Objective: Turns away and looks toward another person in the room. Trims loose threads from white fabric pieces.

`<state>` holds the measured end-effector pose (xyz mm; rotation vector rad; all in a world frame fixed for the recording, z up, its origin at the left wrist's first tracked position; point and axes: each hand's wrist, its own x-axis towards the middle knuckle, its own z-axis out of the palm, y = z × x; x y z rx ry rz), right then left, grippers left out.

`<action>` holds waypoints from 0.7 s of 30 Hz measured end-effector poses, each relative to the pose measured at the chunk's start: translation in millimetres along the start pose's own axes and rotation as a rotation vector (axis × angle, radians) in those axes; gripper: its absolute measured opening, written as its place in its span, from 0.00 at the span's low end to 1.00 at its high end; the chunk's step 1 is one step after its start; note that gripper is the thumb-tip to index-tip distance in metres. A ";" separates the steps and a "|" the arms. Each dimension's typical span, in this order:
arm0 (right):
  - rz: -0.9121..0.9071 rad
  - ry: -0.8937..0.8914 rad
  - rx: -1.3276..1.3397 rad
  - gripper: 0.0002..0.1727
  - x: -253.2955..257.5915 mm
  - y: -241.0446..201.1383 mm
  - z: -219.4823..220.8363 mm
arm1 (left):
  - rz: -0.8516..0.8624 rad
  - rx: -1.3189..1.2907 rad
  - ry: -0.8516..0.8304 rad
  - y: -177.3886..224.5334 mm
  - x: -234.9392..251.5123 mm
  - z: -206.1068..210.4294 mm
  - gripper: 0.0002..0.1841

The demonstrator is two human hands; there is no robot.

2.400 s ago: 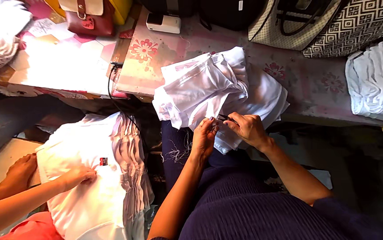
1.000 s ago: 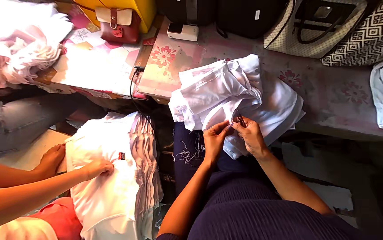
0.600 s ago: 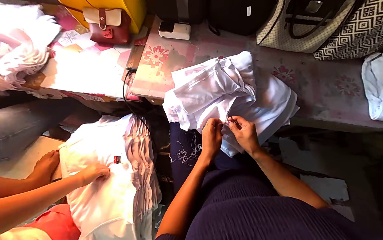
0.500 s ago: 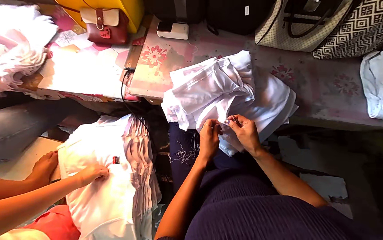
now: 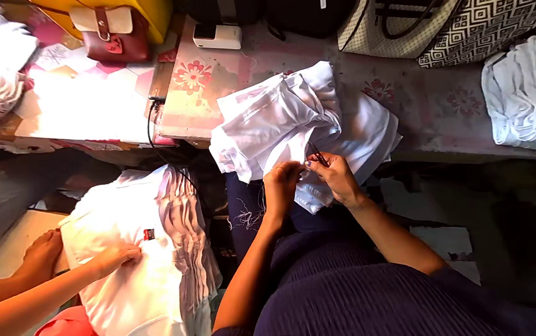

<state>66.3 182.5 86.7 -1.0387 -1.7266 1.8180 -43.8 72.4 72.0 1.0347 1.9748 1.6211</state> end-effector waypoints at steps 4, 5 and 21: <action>-0.029 -0.022 -0.093 0.03 0.5 3.6 -7.7 | -0.060 -0.090 -0.069 -2.4 0.2 -6.4 0.03; -0.027 -0.032 -0.104 0.03 0.9 4.5 -8.7 | -0.109 -0.132 -0.109 -0.8 0.1 -10.2 0.04; -0.083 -0.114 -0.201 0.04 8.0 9.6 -14.4 | -0.283 -0.411 -0.251 -10.6 -11.9 -12.9 0.05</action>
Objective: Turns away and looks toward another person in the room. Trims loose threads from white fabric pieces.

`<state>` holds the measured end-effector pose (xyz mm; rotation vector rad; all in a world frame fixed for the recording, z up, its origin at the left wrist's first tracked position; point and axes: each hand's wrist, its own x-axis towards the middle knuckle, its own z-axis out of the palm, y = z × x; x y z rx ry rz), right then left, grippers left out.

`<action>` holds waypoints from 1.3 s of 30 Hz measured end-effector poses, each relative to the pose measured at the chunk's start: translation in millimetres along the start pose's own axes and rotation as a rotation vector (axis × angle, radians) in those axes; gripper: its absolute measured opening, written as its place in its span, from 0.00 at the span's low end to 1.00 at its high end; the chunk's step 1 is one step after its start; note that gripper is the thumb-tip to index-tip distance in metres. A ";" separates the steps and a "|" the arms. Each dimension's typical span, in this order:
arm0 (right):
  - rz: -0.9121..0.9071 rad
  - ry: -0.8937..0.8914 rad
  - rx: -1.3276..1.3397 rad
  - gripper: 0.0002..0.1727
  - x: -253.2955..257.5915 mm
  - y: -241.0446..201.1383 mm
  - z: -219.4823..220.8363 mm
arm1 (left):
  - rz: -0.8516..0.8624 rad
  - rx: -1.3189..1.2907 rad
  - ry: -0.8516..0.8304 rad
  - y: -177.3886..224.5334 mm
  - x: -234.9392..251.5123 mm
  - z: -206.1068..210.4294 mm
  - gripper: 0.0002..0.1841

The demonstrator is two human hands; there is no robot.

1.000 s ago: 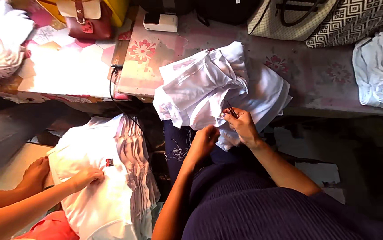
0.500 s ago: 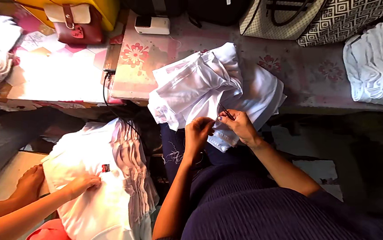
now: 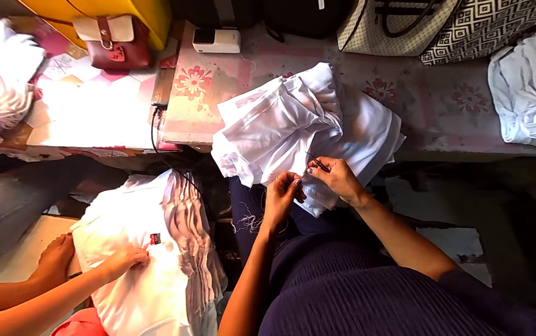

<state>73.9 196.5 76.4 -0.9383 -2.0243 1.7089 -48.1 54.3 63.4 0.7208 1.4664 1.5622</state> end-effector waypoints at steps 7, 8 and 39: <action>0.010 0.003 0.017 0.04 1.8 -5.3 -0.6 | 0.012 0.089 -0.165 24.6 -5.4 -4.7 0.07; 0.006 0.006 0.019 0.04 1.7 -5.8 -1.4 | 0.009 0.081 -0.235 22.9 -5.6 -9.0 0.07; -0.215 0.042 -0.202 0.06 -7.2 -18.4 14.2 | 0.168 -0.180 0.294 7.2 10.7 20.0 0.17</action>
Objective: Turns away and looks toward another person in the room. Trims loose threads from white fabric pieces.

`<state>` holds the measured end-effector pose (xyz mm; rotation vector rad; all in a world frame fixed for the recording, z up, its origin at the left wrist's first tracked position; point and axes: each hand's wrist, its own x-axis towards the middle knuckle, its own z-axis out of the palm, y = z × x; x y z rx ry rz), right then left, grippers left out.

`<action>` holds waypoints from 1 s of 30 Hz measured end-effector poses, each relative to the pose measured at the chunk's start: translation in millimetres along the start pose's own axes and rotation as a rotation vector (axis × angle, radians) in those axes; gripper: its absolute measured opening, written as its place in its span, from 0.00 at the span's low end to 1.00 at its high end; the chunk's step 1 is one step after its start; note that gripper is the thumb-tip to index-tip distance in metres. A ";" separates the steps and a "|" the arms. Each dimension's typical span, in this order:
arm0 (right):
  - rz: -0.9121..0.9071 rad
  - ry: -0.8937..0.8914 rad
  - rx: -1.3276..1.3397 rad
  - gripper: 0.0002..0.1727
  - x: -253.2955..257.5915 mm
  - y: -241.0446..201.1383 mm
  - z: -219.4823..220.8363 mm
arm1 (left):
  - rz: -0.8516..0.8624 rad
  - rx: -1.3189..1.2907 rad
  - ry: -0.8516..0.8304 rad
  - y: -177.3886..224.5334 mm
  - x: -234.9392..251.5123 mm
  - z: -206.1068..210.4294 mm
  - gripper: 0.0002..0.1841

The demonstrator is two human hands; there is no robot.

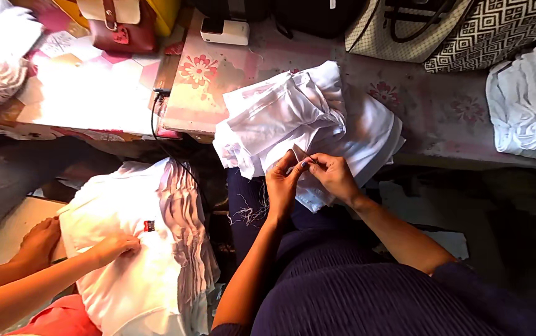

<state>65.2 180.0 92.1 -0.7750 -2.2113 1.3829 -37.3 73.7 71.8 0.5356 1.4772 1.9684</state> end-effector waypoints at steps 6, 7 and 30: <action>0.720 -0.174 0.800 0.08 8.5 4.3 -6.9 | -0.013 0.195 -0.016 -4.7 7.8 -11.4 0.01; 0.678 -0.152 0.761 0.07 6.4 5.3 -5.1 | -0.008 0.204 -0.028 -5.0 7.6 -12.4 0.01; 0.482 -0.364 0.213 0.20 -6.2 -10.9 -24.4 | -0.081 0.306 -0.054 -1.2 -11.2 -30.7 0.01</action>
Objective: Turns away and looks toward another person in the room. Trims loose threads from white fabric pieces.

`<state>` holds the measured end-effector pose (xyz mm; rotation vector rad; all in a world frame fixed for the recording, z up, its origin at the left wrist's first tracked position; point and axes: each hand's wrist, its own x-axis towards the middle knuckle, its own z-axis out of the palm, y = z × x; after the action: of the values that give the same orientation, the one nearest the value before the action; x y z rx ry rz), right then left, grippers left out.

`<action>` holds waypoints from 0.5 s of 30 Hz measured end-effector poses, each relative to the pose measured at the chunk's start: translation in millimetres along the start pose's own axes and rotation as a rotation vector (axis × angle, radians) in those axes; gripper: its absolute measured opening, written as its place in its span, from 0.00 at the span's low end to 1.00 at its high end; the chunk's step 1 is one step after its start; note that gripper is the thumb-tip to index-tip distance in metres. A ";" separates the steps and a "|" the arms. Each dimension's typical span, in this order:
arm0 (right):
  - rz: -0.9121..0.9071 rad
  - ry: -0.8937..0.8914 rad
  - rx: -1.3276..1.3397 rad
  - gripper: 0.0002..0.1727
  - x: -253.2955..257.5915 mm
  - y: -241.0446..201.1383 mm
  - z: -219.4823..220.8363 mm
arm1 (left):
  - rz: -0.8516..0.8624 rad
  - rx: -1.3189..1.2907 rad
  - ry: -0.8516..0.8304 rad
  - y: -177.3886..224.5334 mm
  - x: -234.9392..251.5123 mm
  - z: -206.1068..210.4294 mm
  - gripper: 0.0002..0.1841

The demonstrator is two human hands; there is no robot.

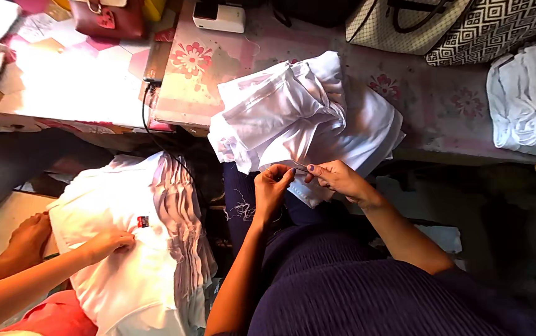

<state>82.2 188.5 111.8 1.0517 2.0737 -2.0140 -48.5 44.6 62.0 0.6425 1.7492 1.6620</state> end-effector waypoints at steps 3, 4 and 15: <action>0.001 0.033 0.050 0.20 7.6 -0.3 6.7 | 0.031 -0.003 0.005 -2.0 -1.0 1.0 0.01; -0.004 0.055 0.056 0.20 9.5 0.2 8.4 | 0.035 -0.013 0.008 -2.7 -0.9 1.6 0.01; -0.695 0.574 -0.694 0.23 9.1 31.5 19.4 | -0.009 0.748 -0.269 25.2 -6.0 -24.1 0.16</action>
<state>83.3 171.9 77.5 0.8845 3.4297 -0.9405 -63.9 25.9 87.8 1.1186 2.1374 0.8168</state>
